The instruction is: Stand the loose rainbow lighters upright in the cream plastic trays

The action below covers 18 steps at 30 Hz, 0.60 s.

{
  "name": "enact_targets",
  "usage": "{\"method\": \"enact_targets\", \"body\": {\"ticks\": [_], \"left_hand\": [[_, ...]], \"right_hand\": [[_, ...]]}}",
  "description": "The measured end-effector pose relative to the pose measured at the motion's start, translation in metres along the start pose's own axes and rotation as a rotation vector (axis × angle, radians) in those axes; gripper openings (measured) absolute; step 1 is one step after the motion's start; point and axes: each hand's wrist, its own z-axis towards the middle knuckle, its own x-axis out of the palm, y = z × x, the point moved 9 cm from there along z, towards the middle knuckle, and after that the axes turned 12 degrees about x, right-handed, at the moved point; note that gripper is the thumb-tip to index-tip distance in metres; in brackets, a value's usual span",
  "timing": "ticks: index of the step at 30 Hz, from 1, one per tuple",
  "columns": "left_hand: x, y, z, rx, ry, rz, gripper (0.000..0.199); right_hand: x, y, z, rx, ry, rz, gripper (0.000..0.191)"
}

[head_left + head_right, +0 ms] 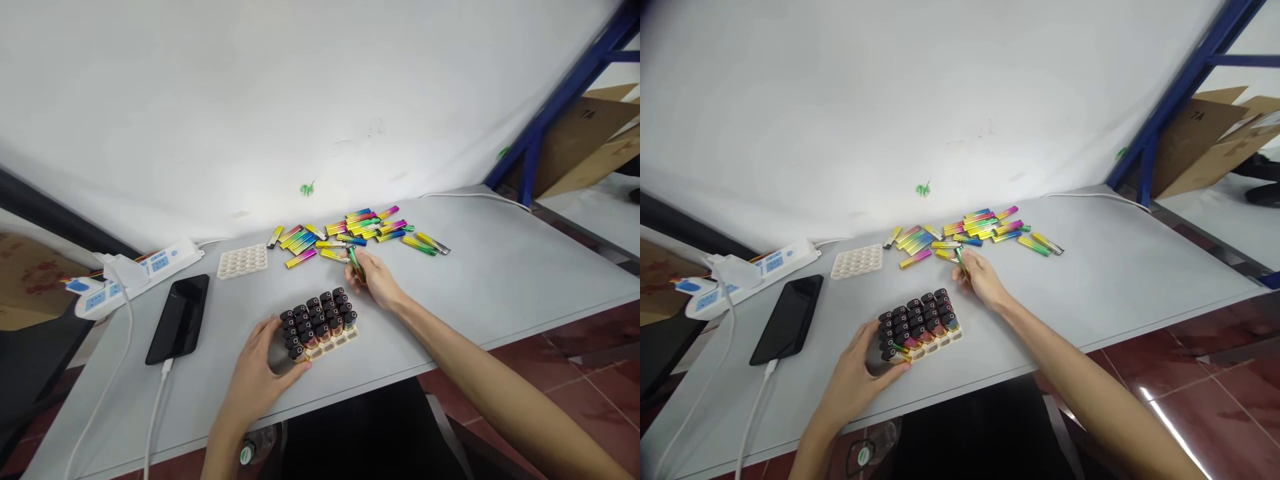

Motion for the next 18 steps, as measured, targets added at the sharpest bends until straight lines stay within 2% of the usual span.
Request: {"method": "enact_targets", "body": {"ticks": [4, 7, 10, 14, 18], "left_hand": [[0.000, 0.001, 0.000, -0.010, -0.004, -0.023, 0.066], [-0.001, 0.001, 0.000, -0.017, -0.008, -0.022, 0.066], [-0.002, -0.001, 0.001, -0.019, -0.008, -0.015, 0.064], [-0.002, -0.002, 0.001, -0.040, 0.000, -0.011, 0.064], [-0.001, -0.001, 0.001, -0.047, 0.008, -0.011, 0.066]], "right_hand": [[0.005, 0.005, -0.004, -0.029, 0.049, 0.053, 0.040], [0.003, 0.002, -0.003, 0.038, 0.043, 0.107, 0.040], [0.002, -0.004, 0.000, 0.115, 0.053, 0.150, 0.051], [0.004, -0.005, 0.001, 0.130, 0.083, 0.097, 0.059], [0.001, -0.008, 0.002, 0.141, 0.056, 0.096, 0.056]]}}
